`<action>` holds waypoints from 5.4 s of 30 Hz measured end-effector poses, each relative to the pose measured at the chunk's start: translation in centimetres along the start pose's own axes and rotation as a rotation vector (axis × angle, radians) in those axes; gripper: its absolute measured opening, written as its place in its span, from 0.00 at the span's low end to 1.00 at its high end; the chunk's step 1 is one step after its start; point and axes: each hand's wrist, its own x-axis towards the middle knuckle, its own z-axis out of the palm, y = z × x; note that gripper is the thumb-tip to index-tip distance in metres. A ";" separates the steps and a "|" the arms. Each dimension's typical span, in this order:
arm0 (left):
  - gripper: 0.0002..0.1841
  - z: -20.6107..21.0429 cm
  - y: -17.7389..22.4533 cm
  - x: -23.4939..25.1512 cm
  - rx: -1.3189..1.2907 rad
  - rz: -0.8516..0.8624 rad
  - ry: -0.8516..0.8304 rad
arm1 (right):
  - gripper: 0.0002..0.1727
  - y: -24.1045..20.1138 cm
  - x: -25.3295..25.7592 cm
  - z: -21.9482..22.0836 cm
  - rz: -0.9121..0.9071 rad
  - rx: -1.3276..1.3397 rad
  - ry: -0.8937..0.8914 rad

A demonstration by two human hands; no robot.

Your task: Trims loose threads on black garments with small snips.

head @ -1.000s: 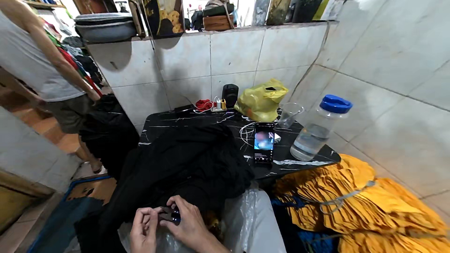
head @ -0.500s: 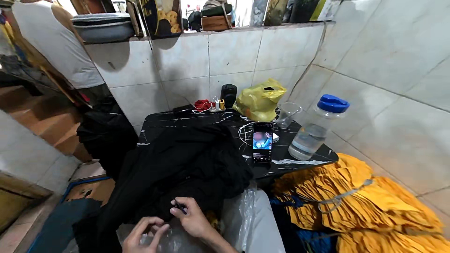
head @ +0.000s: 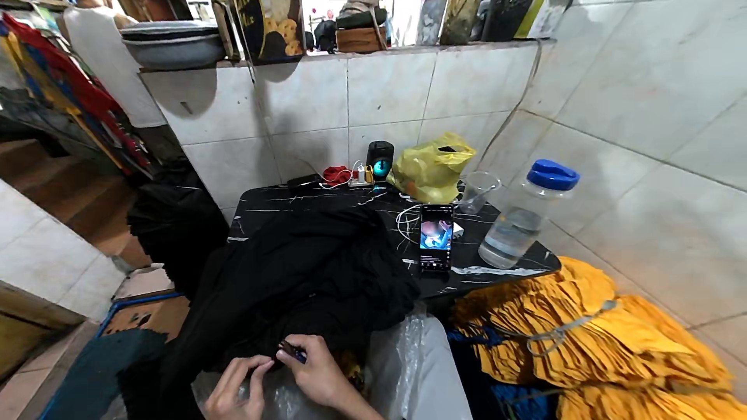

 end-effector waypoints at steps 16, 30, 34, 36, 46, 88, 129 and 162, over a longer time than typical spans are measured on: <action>0.09 -0.5 -1.7 -0.1 -0.035 -0.003 -0.048 | 0.16 -0.3 -0.1 0.0 -0.028 -0.034 0.019; 0.06 0.3 -0.7 0.0 -0.261 -0.064 0.033 | 0.25 -2.1 -1.1 -0.9 -0.195 -0.666 0.128; 0.08 0.4 -0.8 -0.1 -0.192 -0.029 0.018 | 0.22 -2.6 -1.2 -1.0 -0.249 -0.815 0.018; 0.09 0.6 -0.7 -0.2 -0.158 -0.003 0.018 | 0.22 -2.7 -1.2 -0.6 -0.253 -0.835 0.028; 0.08 0.4 -0.5 -0.1 -0.192 0.001 0.052 | 0.28 -2.4 -0.8 0.4 -0.105 -0.709 0.173; 0.17 1.1 -1.0 1.8 0.127 0.038 -0.091 | 0.12 -0.3 0.5 -2.3 -0.064 -0.090 0.045; 0.09 11.3 1.9 7.6 0.263 0.247 -0.129 | 0.16 -2.1 -1.8 -8.3 -0.217 -0.965 0.690; 0.08 5.9 2.8 5.1 -0.322 0.096 -0.730 | 0.22 -0.3 0.7 -11.0 -0.030 -0.840 0.500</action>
